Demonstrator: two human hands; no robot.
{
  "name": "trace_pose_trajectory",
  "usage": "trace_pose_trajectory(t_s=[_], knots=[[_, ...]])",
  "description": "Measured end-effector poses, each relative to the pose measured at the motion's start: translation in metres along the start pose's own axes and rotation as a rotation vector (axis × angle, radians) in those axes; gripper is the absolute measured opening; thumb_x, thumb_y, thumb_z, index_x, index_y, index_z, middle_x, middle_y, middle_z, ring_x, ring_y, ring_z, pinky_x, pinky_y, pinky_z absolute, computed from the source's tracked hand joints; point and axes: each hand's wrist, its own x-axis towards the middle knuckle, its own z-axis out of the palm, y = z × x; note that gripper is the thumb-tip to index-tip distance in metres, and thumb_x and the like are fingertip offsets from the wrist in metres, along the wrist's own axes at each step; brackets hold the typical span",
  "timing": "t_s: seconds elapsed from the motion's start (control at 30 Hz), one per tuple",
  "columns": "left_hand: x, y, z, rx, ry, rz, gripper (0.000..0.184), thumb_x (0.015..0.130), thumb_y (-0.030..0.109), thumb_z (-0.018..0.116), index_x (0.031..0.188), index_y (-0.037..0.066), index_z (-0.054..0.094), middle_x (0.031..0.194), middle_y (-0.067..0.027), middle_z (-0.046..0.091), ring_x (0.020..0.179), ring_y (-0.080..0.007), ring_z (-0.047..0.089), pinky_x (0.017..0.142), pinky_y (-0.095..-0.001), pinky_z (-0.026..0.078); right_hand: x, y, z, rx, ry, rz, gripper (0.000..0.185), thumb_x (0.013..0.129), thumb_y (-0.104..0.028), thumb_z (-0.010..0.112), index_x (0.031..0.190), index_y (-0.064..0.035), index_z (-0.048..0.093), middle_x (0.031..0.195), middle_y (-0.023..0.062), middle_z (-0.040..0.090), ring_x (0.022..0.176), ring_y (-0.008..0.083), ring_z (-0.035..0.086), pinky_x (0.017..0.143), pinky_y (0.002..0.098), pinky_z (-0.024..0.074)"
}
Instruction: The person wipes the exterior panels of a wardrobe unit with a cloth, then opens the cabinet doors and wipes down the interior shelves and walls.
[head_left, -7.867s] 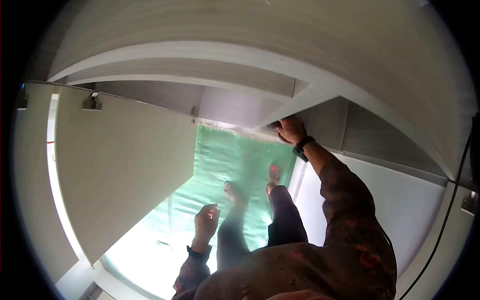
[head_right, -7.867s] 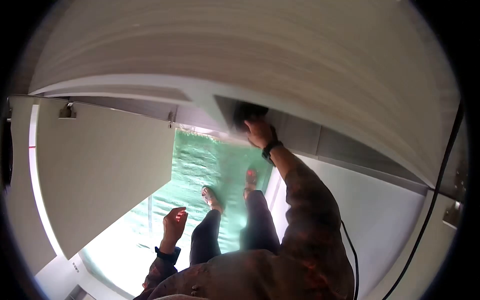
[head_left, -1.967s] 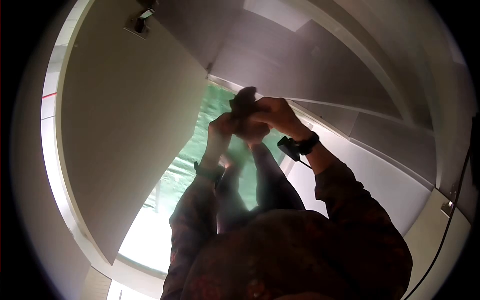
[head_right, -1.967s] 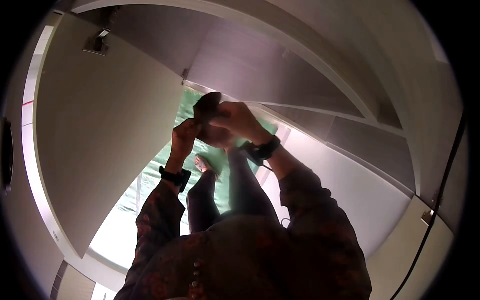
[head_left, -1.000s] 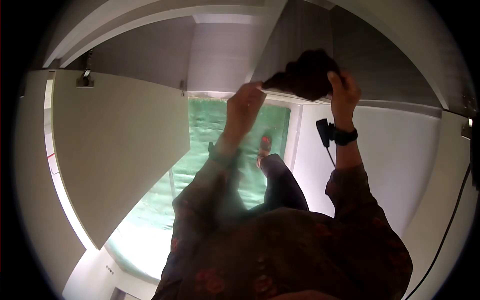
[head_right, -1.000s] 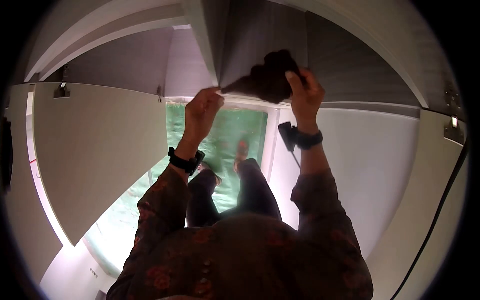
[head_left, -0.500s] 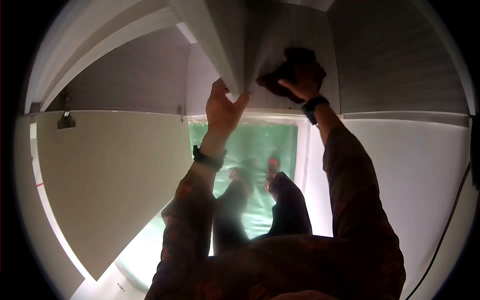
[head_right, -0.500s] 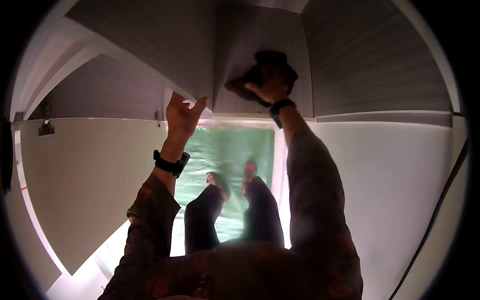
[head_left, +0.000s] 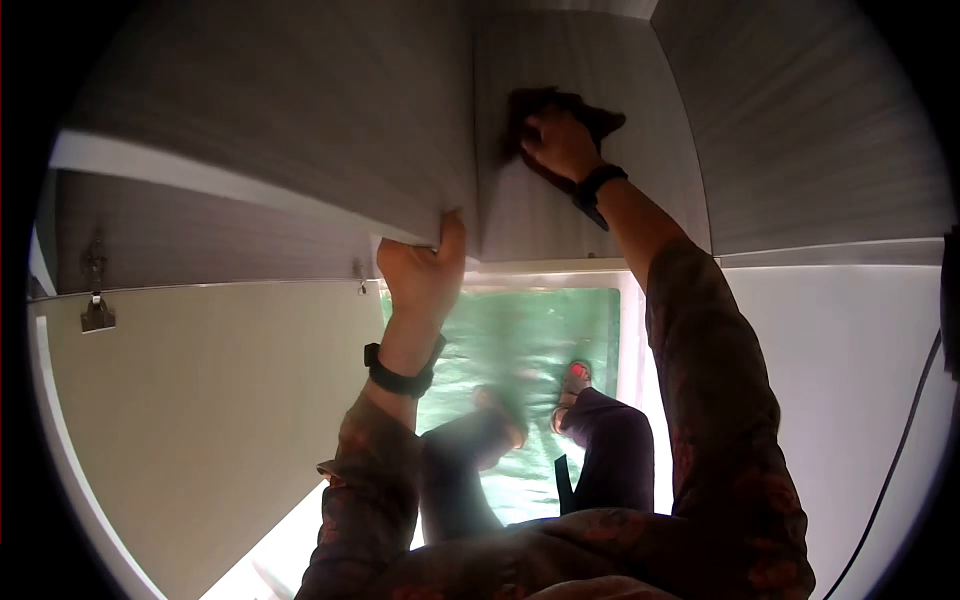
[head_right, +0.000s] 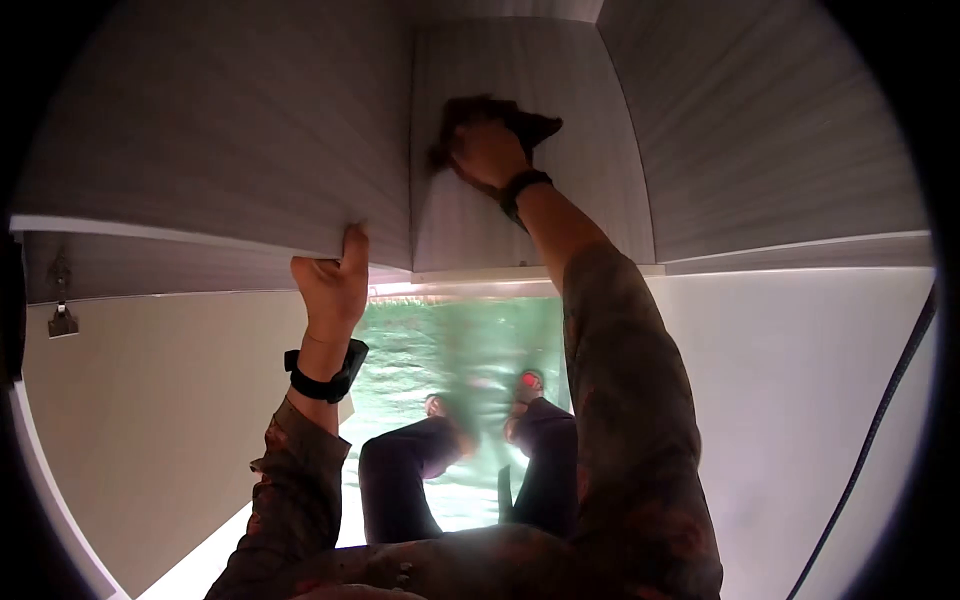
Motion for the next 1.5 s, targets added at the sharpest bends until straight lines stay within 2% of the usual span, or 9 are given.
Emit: trace_pose_trajectory(t_s=[0.17, 0.27, 0.63, 0.7, 1.0, 1.1, 1.37, 1.43, 1.5], knots=[[-0.002, 0.000, 0.006, 0.019, -0.017, 0.106, 0.010, 0.082, 0.002, 0.062, 0.077, -0.006, 0.058, 0.072, -0.0032, 0.061, 0.065, -0.0113, 0.053, 0.062, -0.0255, 0.043, 0.013, -0.068, -0.101, 2.018, 0.482, 0.120, 0.035, 0.086, -0.021, 0.065, 0.119, -0.0108, 0.061, 0.113, 0.0118, 0.062, 0.106, 0.0242, 0.060, 0.087, 0.0332, 0.0508], [-0.005, 0.002, 0.009, -0.014, -0.026, 0.130, 0.008, 0.081, 0.001, 0.062, 0.079, -0.006, 0.058, 0.074, -0.0042, 0.062, 0.068, -0.0116, 0.054, 0.064, -0.0253, 0.043, 0.026, -0.114, -0.162, 0.899, 1.148, -0.900, 0.052, 0.087, -0.030, 0.062, 0.129, 0.0005, 0.050, 0.127, 0.0214, 0.052, 0.121, 0.0319, 0.047, 0.100, 0.0408, 0.0394], [-0.009, 0.003, 0.010, -0.003, -0.076, 0.045, 0.011, 0.082, 0.003, 0.063, 0.082, -0.007, 0.059, 0.078, -0.0074, 0.064, 0.071, -0.0138, 0.057, 0.067, -0.0274, 0.045, 0.032, -0.064, 0.102, 0.661, 0.745, 0.065, 0.036, 0.093, -0.015, 0.052, 0.126, -0.0024, 0.051, 0.123, 0.0193, 0.056, 0.116, 0.0284, 0.052, 0.099, 0.0341, 0.0383], [-0.007, 0.002, 0.012, 0.063, -0.016, 0.098, 0.013, 0.082, 0.004, 0.063, 0.088, -0.008, 0.059, 0.083, -0.0093, 0.064, 0.076, -0.0166, 0.058, 0.072, -0.0299, 0.046, -0.040, -0.102, 0.027, 1.188, 0.368, 0.238, 0.039, 0.091, -0.013, 0.052, 0.129, -0.0031, 0.049, 0.125, 0.0206, 0.054, 0.119, 0.0313, 0.049, 0.101, 0.0367, 0.0376], [-0.009, 0.002, 0.004, -0.041, -0.076, 0.074, 0.011, 0.083, 0.001, 0.061, 0.091, -0.006, 0.058, 0.088, -0.0075, 0.062, 0.078, -0.0156, 0.055, 0.072, -0.0284, 0.045, -0.010, -0.084, -0.063, 1.029, 0.789, -0.317, 0.040, 0.085, -0.017, 0.056, 0.123, -0.0029, 0.055, 0.126, 0.0243, 0.051, 0.116, 0.0400, 0.050, 0.098, 0.0420, 0.0409], [-0.011, -0.003, 0.007, -0.091, -0.071, 0.059, 0.007, 0.083, 0.000, 0.061, 0.084, -0.004, 0.055, 0.081, -0.0043, 0.058, 0.071, -0.0117, 0.051, 0.066, -0.0251, 0.041, 0.011, -0.052, -0.058, 0.960, 0.329, -0.028, 0.039, 0.086, -0.020, 0.056, 0.123, -0.0068, 0.056, 0.118, 0.0226, 0.058, 0.112, 0.0385, 0.053, 0.097, 0.0408, 0.0423], [-0.010, -0.016, 0.009, -0.208, -0.031, 0.019, 0.009, 0.083, -0.002, 0.061, 0.077, -0.003, 0.054, 0.070, -0.0006, 0.054, 0.066, -0.0086, 0.047, 0.062, -0.0214, 0.037, -0.022, 0.113, -0.160, -0.604, 0.539, -0.250, 0.023, 0.085, -0.022, 0.060, 0.102, -0.0065, 0.065, 0.093, 0.0163, 0.065, 0.081, 0.0334, 0.061, 0.071, 0.0398, 0.0505], [-0.008, -0.015, 0.008, -0.043, -0.049, 0.069, 0.008, 0.083, -0.001, 0.060, 0.079, -0.005, 0.055, 0.072, -0.0031, 0.056, 0.068, -0.0109, 0.049, 0.064, -0.0235, 0.040, -0.018, 0.069, -0.259, -0.485, 0.089, 0.597, 0.050, 0.082, -0.026, 0.063, 0.126, -0.0039, 0.055, 0.138, 0.0187, 0.043, 0.121, 0.0332, 0.044, 0.100, 0.0429, 0.0360], [-0.012, -0.008, 0.004, -0.067, -0.027, 0.093, 0.009, 0.083, 0.001, 0.060, 0.078, -0.005, 0.055, 0.072, -0.0042, 0.057, 0.066, -0.0127, 0.050, 0.064, -0.0248, 0.042, -0.022, 0.125, -0.276, -0.965, 0.576, 0.309, 0.046, 0.082, -0.023, 0.061, 0.124, -0.0051, 0.056, 0.138, 0.0174, 0.045, 0.120, 0.0385, 0.043, 0.100, 0.0467, 0.0346]])
